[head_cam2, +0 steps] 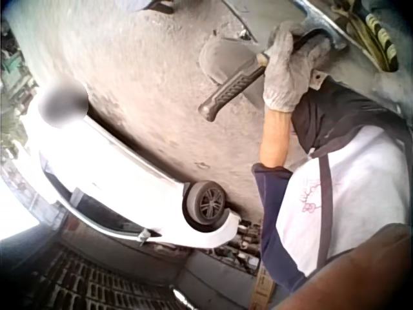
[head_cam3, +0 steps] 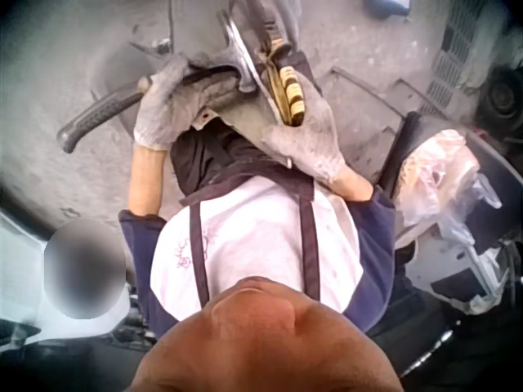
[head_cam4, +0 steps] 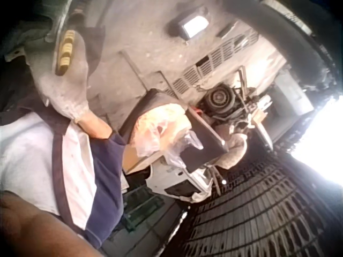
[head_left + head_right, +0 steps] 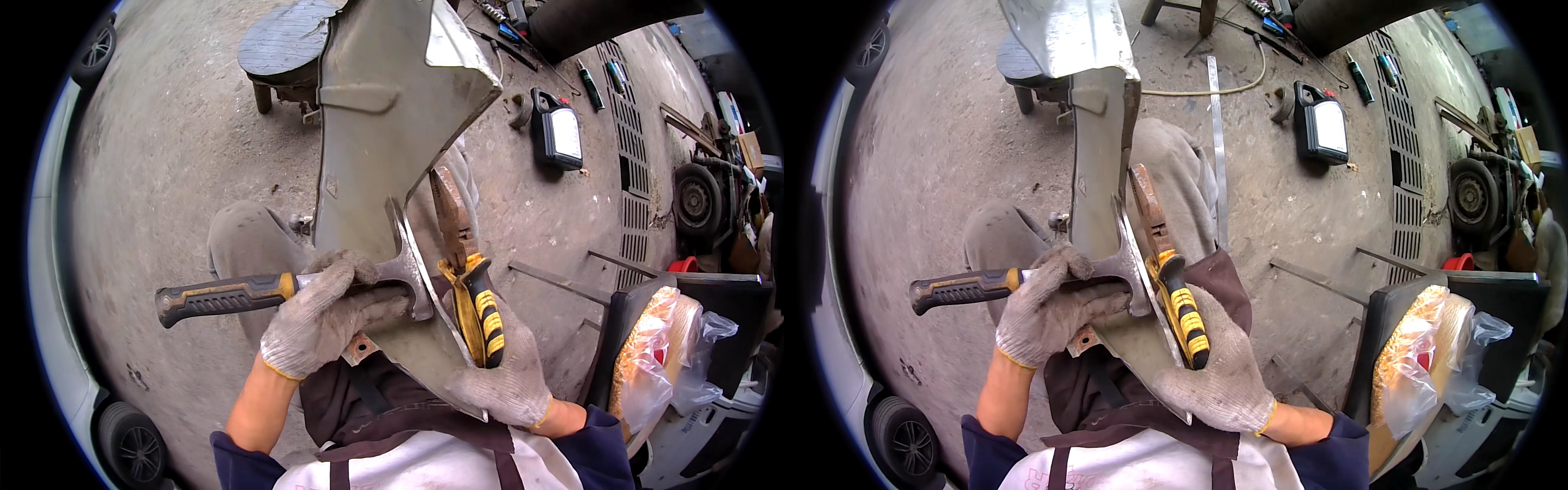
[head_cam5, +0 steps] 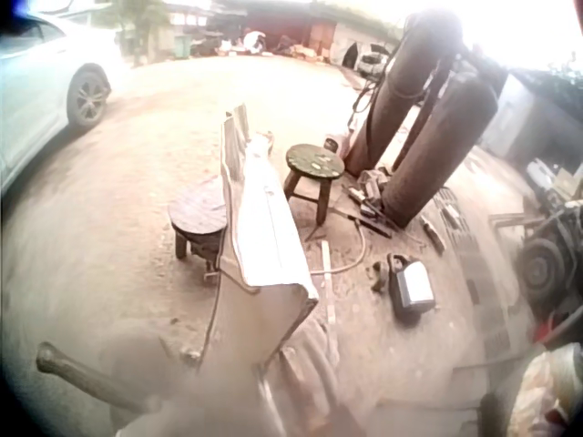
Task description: The person sits on the ground and uses a hammer and pliers to bend and shape the edges of a large metal panel. They repeatedly reposition the panel and apply force to specific areas to adjust its form.
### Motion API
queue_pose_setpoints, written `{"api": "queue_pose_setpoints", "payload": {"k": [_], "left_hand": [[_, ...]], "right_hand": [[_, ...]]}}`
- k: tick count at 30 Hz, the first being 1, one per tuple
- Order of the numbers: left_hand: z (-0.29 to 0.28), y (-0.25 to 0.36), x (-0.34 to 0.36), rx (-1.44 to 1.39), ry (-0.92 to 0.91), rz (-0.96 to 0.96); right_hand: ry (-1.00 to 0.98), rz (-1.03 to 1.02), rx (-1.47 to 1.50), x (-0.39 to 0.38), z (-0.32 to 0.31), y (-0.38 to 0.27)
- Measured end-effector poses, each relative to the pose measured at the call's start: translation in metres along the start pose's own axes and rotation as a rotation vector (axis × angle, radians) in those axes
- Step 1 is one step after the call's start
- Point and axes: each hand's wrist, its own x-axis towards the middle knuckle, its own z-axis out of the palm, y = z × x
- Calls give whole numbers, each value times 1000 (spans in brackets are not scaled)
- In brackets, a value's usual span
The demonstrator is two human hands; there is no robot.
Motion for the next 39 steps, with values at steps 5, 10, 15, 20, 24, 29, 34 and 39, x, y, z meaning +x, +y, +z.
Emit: {"api": "queue_pose_setpoints", "payload": {"k": [5, 10, 15, 20, 24, 29, 34, 39], "left_hand": [[14, 13, 2, 36, 24, -19], [16, 19, 3, 53, 1, -16], [5, 11, 2, -42, -46, 21], [9, 10, 5, -74, -81, -3], [2, 11, 8, -73, -136, -29], [-5, 10, 10, -63, -171, -18], [-7, 8, 9, -58, -126, -18], [-8, 8, 11, -62, -174, -20]], "right_hand": [[-57, -15, 37, -1, -4, -9], [-68, -91, -33, -1, -3, -13], [-130, 63, 20, -3, -19, -27], [57, -458, -726, 15, -73, -32], [19, -458, -922, 22, -89, -46], [-43, -162, -685, 21, -74, -71], [-88, -192, -757, 23, -76, -78], [89, -218, -651, 16, -72, -72]]}}
